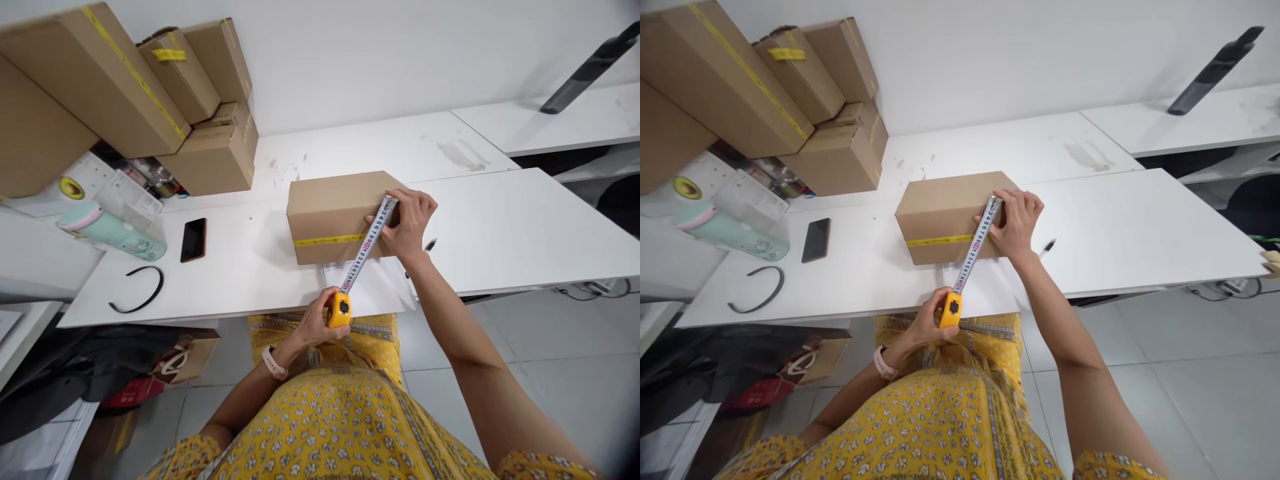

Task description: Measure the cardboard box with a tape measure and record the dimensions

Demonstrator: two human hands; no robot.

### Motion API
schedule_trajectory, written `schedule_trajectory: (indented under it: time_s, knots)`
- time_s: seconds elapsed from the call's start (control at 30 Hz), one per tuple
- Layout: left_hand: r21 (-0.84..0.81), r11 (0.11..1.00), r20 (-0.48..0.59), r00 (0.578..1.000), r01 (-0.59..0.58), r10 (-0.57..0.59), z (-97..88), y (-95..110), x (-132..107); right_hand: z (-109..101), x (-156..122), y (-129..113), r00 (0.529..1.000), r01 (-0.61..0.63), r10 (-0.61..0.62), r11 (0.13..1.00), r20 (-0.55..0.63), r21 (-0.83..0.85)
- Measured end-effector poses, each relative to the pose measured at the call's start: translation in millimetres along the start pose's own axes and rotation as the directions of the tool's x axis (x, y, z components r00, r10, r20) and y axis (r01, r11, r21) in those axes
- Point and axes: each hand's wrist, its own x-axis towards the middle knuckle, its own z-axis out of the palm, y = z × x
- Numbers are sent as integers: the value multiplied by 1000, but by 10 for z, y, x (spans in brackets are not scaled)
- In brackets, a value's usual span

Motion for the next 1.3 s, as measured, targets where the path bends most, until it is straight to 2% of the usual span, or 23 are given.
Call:
schedule_trajectory:
  time_s: [0.27, 0.37, 0.43, 0.53, 0.63, 0.7, 0.77, 0.83, 0.93, 1.03, 1.1, 1.13, 1.17, 1.23, 1.3]
  knots:
    - [76, 996, 42, 999, -37, 34, -14, -35, 1, 234, -424, 201, 994, -77, 83, 994, -75, 78]
    - [94, 994, 41, 998, -52, 48, -22, -40, 18, 278, -385, 202, 994, -67, 78, 989, -82, 130]
    - [110, 992, 39, 998, -58, 54, -22, -36, 29, 240, -276, 178, 996, -58, 70, 976, -47, 208]
    - [118, 991, 34, 998, -60, 56, -24, -8, 29, 54, -92, 125, 982, -158, 185, 903, -29, 399]
    - [116, 990, 54, 996, -77, 71, -40, 46, -9, -254, -15, 68, 922, -307, 387, 748, -12, 588]
    - [132, 988, 88, 993, -86, 75, -56, 82, -59, -465, -51, 42, 907, -337, 420, 667, 38, 664]
    - [151, 985, 118, 991, -86, 69, -69, 109, -117, -625, -149, 24, 901, -361, 426, 629, 83, 688]
    - [143, 987, 118, 991, -78, 61, -72, 126, -166, -707, -300, -13, 884, -404, 452, 612, 119, 680]
    - [49, 998, 64, 997, -48, 45, -56, 159, -194, -694, -612, -193, 867, -464, 455, 584, 204, 666]
    - [-42, 998, -10, 999, -40, 40, -39, 218, -165, -592, -956, -504, 880, -474, 302, 612, 367, 633]
    - [-39, 998, -39, 998, -47, 46, -56, 258, -131, -512, -1136, -656, 888, -418, 175, 694, 426, 587]
    - [-16, 999, -51, 998, -46, 45, -79, 272, -112, -474, -1197, -678, 891, -391, 152, 738, 428, 550]
    - [23, 999, -64, 997, -40, 41, -113, 280, -91, -437, -1237, -654, 895, -380, 173, 777, 411, 502]
    - [155, 988, -121, 992, -17, 36, -215, 272, -38, -371, -1259, -472, 892, -427, 319, 825, 320, 370]
    - [361, 932, -201, 978, 23, 53, -350, 239, 41, -321, -1226, -166, 849, -526, 495, 826, 185, 201]
